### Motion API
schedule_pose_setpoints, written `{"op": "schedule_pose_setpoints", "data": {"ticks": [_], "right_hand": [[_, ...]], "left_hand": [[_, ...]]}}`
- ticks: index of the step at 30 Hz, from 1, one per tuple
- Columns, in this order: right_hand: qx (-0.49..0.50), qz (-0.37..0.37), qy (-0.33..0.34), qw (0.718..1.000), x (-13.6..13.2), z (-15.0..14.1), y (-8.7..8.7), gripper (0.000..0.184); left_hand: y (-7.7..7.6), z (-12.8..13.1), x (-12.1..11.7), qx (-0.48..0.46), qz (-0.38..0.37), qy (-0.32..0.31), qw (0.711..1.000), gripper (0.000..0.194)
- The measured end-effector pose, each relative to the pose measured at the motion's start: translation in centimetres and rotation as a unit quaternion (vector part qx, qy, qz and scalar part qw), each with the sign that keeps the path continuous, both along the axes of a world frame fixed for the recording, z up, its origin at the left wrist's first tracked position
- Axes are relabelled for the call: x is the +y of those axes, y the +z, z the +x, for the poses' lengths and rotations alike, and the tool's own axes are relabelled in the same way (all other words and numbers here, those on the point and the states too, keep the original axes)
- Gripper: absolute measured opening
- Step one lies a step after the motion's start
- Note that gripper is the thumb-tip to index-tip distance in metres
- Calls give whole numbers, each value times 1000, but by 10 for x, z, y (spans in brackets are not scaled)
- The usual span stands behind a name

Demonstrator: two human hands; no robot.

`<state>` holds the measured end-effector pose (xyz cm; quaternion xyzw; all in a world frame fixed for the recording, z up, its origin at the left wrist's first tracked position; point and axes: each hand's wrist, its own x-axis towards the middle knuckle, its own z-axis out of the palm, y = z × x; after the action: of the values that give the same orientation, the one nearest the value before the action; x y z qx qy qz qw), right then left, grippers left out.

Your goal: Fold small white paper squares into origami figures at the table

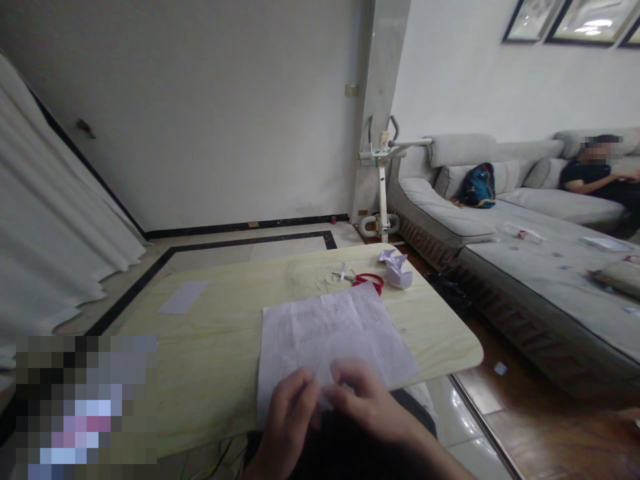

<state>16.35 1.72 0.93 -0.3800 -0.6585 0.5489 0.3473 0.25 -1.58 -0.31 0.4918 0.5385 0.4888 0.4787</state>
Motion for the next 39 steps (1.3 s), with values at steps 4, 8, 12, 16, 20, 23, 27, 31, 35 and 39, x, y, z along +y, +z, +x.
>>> {"op": "schedule_pose_setpoints", "data": {"ticks": [4,8,12,16,20,23,27,31,35,39], "right_hand": [[4,4,-2,1000,-1,1,2,43],[11,0,18,1000,-1,3,1,43],[16,-12,29,999,-1,4,0,43],[26,-24,25,999,1,4,2,44],[42,-35,-8,998,2,3,1,42],[52,-39,-25,998,2,3,-2,42],[59,-42,-16,997,1,3,-4,43],[57,-70,-18,996,0,4,-4,42],[67,-88,-34,993,-1,4,-8,43],[84,-104,-39,990,0,3,-13,41]], "left_hand": [[0,-1,-1,1,6,-8,1000,32],[-1,-1,-2,-1,-1,-12,1000,33],[-2,-3,-3,5,-10,-2,1000,32],[-3,-3,-4,-13,-27,-3,1000,24],[-4,1,-7,-29,-47,-24,998,28],[-2,5,-10,-33,-58,-22,998,30],[2,7,-11,-41,-72,-62,995,35],[2,6,-12,-45,-86,-80,992,29],[1,5,-13,-35,-89,-73,993,24],[3,6,-13,-37,-74,-55,995,26]]}}
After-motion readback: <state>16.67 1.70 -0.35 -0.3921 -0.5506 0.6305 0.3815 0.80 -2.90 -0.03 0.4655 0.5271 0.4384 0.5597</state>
